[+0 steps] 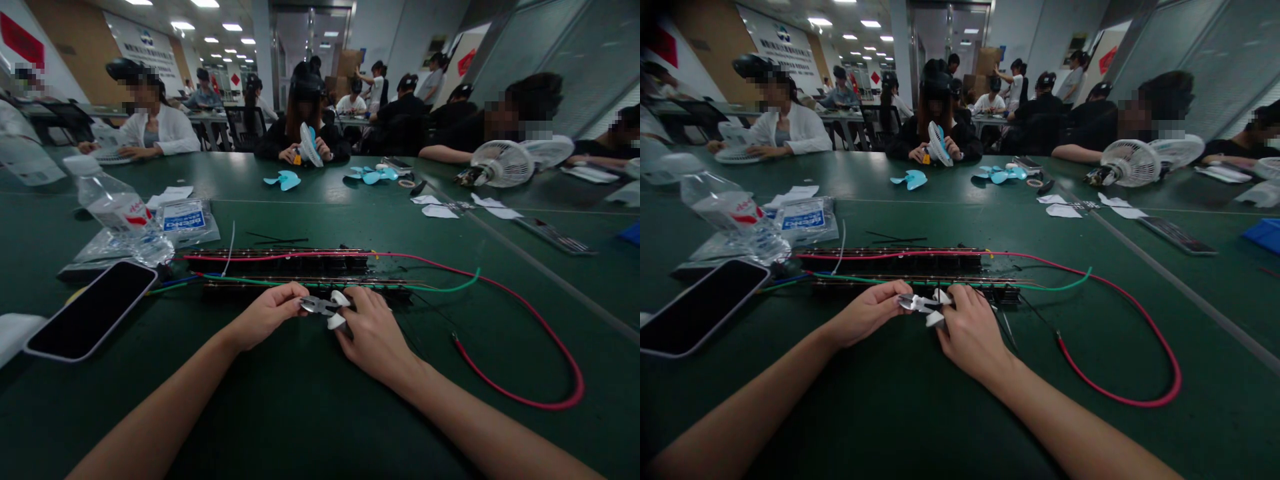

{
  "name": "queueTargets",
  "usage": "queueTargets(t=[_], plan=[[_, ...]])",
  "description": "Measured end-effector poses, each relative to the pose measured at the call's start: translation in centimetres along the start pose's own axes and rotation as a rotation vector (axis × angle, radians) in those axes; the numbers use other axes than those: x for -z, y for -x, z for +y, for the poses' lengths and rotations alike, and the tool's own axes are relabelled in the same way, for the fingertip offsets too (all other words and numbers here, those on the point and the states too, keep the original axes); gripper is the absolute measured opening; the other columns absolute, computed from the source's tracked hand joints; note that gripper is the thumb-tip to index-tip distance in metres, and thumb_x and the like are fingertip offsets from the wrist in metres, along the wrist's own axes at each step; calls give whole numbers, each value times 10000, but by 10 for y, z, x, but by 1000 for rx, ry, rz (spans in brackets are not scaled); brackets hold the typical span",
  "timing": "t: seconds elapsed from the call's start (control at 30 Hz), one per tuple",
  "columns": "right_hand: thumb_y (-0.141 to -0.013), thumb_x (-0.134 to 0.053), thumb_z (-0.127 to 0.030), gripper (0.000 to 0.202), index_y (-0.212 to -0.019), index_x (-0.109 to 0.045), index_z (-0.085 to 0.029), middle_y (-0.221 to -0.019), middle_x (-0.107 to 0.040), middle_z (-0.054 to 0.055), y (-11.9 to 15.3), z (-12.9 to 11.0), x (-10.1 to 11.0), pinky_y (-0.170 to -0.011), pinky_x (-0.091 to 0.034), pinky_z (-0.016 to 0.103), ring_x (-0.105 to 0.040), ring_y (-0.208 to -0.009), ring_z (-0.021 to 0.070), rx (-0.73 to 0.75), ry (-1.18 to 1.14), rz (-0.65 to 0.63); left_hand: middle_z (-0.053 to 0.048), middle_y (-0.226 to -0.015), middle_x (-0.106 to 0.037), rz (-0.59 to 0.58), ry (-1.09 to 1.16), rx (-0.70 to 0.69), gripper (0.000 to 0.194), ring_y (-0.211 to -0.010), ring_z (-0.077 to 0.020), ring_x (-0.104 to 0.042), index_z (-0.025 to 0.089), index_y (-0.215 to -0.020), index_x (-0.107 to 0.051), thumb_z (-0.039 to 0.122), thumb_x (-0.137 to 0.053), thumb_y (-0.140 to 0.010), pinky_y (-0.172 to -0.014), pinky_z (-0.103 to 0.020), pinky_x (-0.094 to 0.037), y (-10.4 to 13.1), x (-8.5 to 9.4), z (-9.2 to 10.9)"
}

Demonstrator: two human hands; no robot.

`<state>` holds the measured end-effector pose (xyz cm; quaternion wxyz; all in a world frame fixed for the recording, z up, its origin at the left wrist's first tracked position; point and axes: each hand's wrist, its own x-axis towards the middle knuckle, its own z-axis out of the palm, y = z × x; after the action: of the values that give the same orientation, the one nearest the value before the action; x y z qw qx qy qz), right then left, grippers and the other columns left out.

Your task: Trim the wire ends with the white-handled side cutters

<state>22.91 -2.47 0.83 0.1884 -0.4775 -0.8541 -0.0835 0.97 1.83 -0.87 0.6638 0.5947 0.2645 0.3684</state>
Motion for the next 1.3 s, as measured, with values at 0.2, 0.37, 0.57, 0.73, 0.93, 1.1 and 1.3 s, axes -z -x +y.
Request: queueTargets(t=[0.2,0.37,0.57,0.73,0.93,1.1,1.3], plan=[[-797,-608,-208,87,-793,-655,-135,-1025,-543,142,-1,0,2,-808,-439,402,-496,-940,267,-16,19,-17,-30,-866,-585,50,-121,-33,112,-837,-156,-540,142,-897,-619,240,-565,-902,-816,-298,-416,-1,-1,3],[-802,-617,-220,96,-794,-656,-133,-1012,-549,139,-1,2,1,-806,-436,401,-503,-936,262,-20,8,-21,-32,-841,-617,91,-188,-62,106,-828,-151,-568,132,-866,-636,205,-564,-896,-815,-293,-428,-2,-3,5],[-790,-625,-214,86,-773,-660,-137,-1009,-554,141,-1,1,1,-781,-438,396,-503,-922,257,-23,-4,-12,-32,-800,-631,150,-204,-66,111,-787,-152,-579,126,-837,-648,211,-588,-875,-781,-293,-443,-2,-6,6],[-805,-621,-226,110,-758,-661,-134,-996,-557,139,-1,1,1,-785,-436,396,-505,-917,256,-18,-7,-18,-35,-804,-647,160,-215,-51,99,-798,-154,-590,127,-852,-664,195,-593,-867,-792,-296,-447,-2,-6,7],[-800,-619,-221,106,-754,-663,-136,-991,-560,138,-1,2,1,-764,-435,388,-502,-902,250,-21,-8,-14,-37,-804,-650,163,-229,-50,114,-793,-153,-590,127,-836,-679,202,-597,-863,-786,-291,-447,-3,-6,8],[-792,-624,-218,97,-751,-665,-140,-981,-558,138,0,1,1,-767,-439,395,-500,-909,254,-20,-6,-19,-43,-808,-654,171,-244,-66,137,-797,-158,-592,128,-781,-686,223,-618,-853,-783,-293,-451,-3,-4,7],[-791,-623,-219,111,-744,-667,-129,-975,-557,135,0,1,1,-762,-451,373,-509,-879,238,-43,13,-15,-41,-837,-672,166,-199,-48,96,-804,-148,-601,134,-850,-698,201,-630,-848,-784,-283,-462,-2,-4,5]])
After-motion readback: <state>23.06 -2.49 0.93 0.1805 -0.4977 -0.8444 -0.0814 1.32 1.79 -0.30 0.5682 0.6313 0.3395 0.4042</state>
